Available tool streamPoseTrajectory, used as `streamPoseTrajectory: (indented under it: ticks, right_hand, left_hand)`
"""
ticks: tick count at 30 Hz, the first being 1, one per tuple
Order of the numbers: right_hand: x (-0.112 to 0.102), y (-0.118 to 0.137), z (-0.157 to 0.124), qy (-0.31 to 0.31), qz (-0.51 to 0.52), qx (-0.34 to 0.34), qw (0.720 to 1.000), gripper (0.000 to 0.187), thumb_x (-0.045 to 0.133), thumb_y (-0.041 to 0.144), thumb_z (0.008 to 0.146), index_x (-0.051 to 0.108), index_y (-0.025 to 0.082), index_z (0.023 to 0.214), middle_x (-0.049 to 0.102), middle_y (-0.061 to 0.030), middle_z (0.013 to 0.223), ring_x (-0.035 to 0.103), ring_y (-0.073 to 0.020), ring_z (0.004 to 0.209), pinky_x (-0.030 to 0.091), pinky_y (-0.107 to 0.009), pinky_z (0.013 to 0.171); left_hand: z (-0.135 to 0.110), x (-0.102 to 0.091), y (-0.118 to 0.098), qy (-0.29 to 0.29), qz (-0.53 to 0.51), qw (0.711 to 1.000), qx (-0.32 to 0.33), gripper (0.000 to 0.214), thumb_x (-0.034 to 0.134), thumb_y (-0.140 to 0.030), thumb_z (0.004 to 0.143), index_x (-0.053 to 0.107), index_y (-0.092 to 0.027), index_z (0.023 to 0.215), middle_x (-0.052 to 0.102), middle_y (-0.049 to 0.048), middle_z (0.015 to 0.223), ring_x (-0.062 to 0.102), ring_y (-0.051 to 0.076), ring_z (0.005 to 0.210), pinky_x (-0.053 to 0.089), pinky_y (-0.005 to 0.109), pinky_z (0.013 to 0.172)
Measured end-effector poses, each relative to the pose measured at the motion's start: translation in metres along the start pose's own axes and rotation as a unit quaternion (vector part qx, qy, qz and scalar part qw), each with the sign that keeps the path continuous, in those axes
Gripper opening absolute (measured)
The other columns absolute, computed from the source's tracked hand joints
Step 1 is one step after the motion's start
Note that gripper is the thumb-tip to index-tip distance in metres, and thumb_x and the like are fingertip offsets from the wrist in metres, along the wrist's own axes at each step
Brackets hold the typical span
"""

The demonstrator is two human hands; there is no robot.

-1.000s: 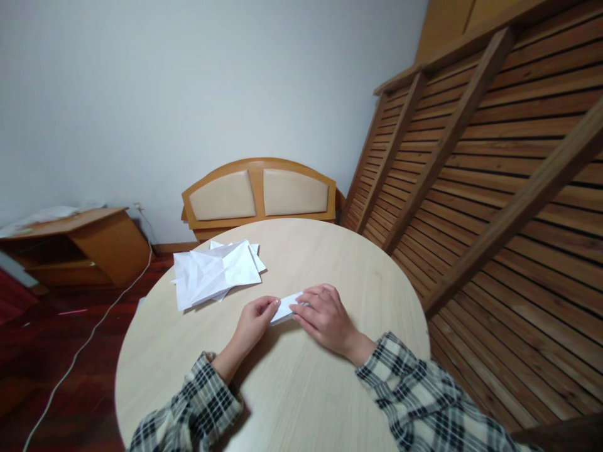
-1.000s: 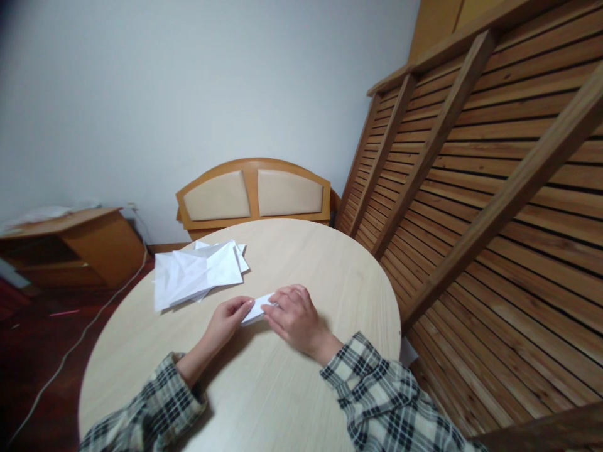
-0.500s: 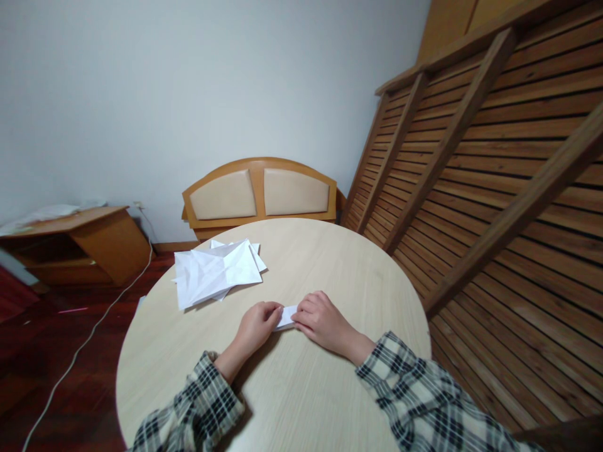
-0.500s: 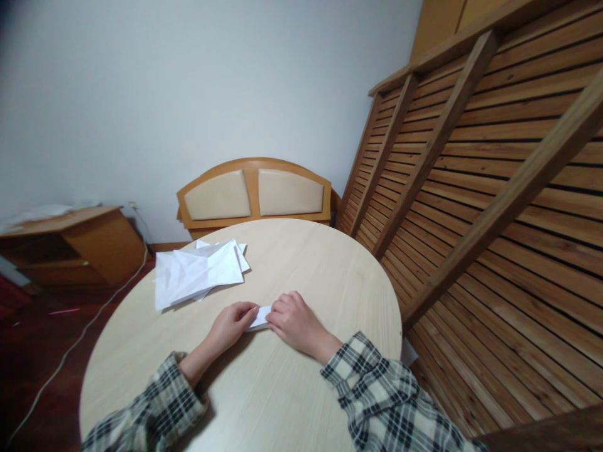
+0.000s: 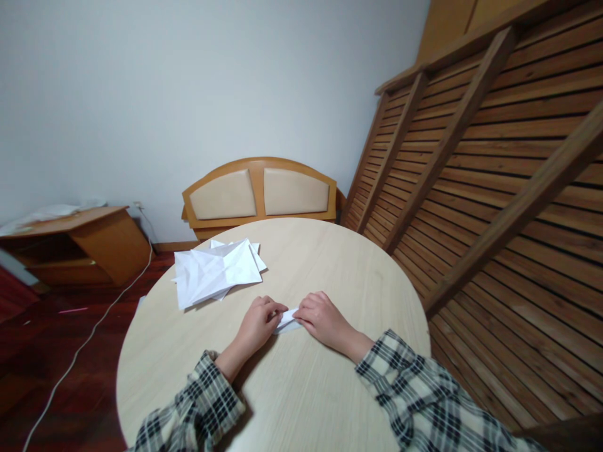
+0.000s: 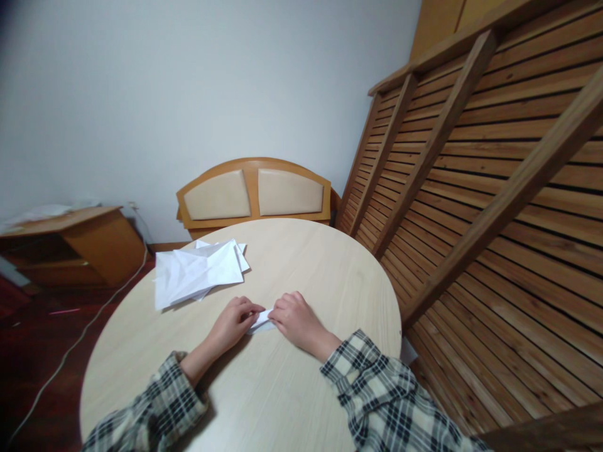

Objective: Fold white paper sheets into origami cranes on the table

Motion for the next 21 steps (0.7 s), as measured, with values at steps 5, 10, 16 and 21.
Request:
streamPoseTrajectory:
  ticks: [5,10,16,21]
  right_hand:
    - [0.005,-0.003,0.001,0.023,0.002,0.011,1.000,0.012,0.062,0.020,0.094,0.073,0.023,0.097,0.068,-0.0023,0.088,0.055,-0.0198,0.090,0.035,-0.034,0.082]
    - [0.004,-0.005,0.001,0.025,0.008,0.018,0.999,0.014,0.060,0.018,0.094,0.073,0.023,0.099,0.068,-0.0028,0.089,0.055,-0.0196,0.090,0.036,-0.033,0.079]
    - [0.004,-0.006,0.000,0.017,0.022,0.023,0.999,0.014,0.059,0.020,0.095,0.073,0.022,0.098,0.068,-0.0031,0.090,0.057,-0.0195,0.090,0.037,-0.033,0.080]
    - [0.004,-0.006,-0.001,0.019,0.017,0.022,0.999,0.012,0.061,0.020,0.093,0.073,0.022,0.097,0.068,-0.0030,0.089,0.056,-0.0194,0.089,0.037,-0.033,0.079]
  left_hand:
    - [0.000,0.000,-0.007,0.005,-0.015,1.000,0.018,0.025,0.055,-0.005,0.079,0.074,-0.018,0.087,0.065,0.0073,0.084,0.056,0.023,0.087,0.044,0.035,0.080]
    - [-0.003,0.001,-0.020,0.038,-0.049,0.997,0.050,0.025,0.047,-0.007,0.083,0.070,-0.016,0.086,0.066,0.0078,0.087,0.056,0.022,0.089,0.044,0.035,0.084]
    - [-0.006,0.003,-0.028,0.063,-0.037,0.995,0.063,0.018,0.053,-0.028,0.091,0.067,-0.017,0.089,0.065,0.0072,0.089,0.056,0.022,0.089,0.044,0.037,0.083]
    - [-0.006,0.006,-0.027,0.054,0.003,0.997,0.062,0.009,0.060,-0.023,0.085,0.065,-0.017,0.088,0.063,0.0076,0.090,0.054,0.023,0.090,0.043,0.036,0.081]
Point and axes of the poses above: each hand's wrist, its own z-axis towards the middle knuckle, its own x-axis out of the palm, y = z × x, the point moved 9 cm from there along z, towards the middle knuckle
